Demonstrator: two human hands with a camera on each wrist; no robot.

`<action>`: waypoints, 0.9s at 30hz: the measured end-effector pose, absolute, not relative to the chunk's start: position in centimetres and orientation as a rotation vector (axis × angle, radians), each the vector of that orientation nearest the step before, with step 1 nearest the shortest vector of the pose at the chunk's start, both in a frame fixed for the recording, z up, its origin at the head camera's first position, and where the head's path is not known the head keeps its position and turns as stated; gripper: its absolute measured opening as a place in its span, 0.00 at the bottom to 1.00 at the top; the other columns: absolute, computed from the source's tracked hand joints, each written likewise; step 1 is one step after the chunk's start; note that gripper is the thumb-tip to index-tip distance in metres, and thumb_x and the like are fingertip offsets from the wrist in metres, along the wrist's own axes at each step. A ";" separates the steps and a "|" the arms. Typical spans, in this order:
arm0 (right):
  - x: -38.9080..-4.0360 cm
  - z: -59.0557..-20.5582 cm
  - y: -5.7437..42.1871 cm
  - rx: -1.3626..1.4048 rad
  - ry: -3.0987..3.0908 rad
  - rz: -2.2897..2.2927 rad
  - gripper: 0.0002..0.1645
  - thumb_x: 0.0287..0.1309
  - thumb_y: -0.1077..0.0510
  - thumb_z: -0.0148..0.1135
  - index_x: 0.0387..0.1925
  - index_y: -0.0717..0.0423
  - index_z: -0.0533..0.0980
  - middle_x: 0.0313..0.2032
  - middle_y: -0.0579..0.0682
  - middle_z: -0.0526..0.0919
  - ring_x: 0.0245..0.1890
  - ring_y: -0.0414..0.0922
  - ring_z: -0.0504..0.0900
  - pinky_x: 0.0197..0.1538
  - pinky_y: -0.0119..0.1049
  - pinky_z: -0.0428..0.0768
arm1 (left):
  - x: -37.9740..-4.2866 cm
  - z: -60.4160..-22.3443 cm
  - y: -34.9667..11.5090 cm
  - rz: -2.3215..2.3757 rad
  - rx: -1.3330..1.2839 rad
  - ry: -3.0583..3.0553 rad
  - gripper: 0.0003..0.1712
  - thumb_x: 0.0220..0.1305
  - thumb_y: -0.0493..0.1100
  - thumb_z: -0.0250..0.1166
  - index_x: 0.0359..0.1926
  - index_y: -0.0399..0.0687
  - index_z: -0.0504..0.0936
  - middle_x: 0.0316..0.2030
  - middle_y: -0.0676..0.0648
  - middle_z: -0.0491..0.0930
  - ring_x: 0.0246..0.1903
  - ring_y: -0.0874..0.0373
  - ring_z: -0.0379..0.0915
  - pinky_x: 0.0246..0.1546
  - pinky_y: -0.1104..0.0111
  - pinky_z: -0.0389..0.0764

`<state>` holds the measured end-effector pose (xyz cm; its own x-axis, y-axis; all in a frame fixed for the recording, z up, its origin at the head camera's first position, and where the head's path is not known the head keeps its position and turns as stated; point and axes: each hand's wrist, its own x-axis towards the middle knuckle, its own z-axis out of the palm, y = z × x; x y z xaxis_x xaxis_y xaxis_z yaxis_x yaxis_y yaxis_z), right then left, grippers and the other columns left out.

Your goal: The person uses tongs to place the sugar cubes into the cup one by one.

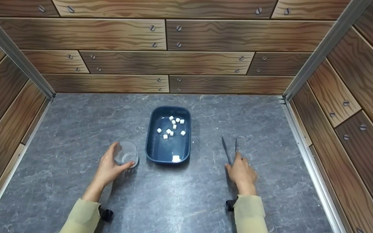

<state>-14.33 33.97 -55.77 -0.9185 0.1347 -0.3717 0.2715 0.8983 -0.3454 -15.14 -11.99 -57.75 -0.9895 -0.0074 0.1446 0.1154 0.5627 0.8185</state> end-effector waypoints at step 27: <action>-15.6 -56.0 33.8 0.339 2.703 -0.448 0.35 0.71 0.45 0.51 0.57 0.76 0.65 0.51 0.75 0.70 0.47 0.72 0.74 0.44 0.66 0.73 | -15.2 -57.9 -12.0 -1.426 -0.080 -2.670 0.60 0.46 0.53 0.80 0.70 0.29 0.57 0.64 0.31 0.67 0.64 0.38 0.63 0.65 0.51 0.64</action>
<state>-15.58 33.76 -55.98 -0.8995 0.1714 -0.4020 0.2918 0.9203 -0.2607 -15.17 -12.04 -57.86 -0.9922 -0.0069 0.1244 0.0995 0.5566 0.8248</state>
